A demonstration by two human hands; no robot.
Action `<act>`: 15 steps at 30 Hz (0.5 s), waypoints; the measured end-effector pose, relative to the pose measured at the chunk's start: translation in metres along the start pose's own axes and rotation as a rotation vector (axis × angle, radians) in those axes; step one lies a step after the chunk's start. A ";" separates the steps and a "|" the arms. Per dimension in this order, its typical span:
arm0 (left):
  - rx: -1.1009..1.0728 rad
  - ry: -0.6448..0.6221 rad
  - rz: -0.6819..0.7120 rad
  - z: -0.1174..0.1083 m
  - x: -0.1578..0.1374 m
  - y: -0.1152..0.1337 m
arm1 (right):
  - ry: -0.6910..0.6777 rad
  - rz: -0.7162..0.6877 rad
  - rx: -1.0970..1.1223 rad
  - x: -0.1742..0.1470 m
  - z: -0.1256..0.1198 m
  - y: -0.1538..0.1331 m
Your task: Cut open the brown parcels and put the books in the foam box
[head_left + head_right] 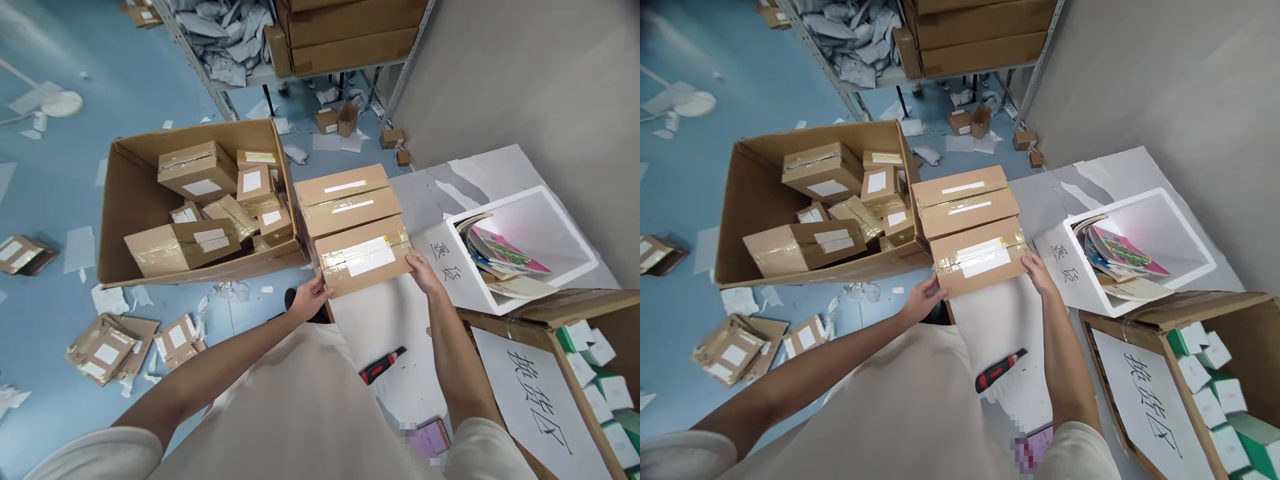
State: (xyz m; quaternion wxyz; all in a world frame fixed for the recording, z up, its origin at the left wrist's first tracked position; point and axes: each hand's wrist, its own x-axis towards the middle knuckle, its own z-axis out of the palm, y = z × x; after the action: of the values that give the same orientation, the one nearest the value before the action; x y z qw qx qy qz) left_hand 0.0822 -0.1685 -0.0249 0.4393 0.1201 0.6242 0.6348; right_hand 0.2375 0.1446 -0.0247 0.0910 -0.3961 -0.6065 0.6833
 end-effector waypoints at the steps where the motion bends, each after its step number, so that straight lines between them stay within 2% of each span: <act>1: 0.002 0.009 -0.001 -0.001 0.004 -0.001 | -0.011 0.002 0.002 0.003 0.000 0.002; 10: -0.055 -0.002 -0.008 -0.009 0.014 -0.015 | -0.108 -0.043 -0.024 0.008 0.001 0.012; 15: -0.017 0.023 -0.058 -0.013 0.013 -0.009 | -0.063 -0.074 -0.149 0.004 0.003 0.009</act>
State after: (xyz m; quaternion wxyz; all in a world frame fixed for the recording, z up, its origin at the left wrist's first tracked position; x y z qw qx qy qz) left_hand 0.0693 -0.1696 -0.0408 0.4514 0.0907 0.6272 0.6282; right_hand 0.2358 0.1428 -0.0346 0.0673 -0.3575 -0.6723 0.6448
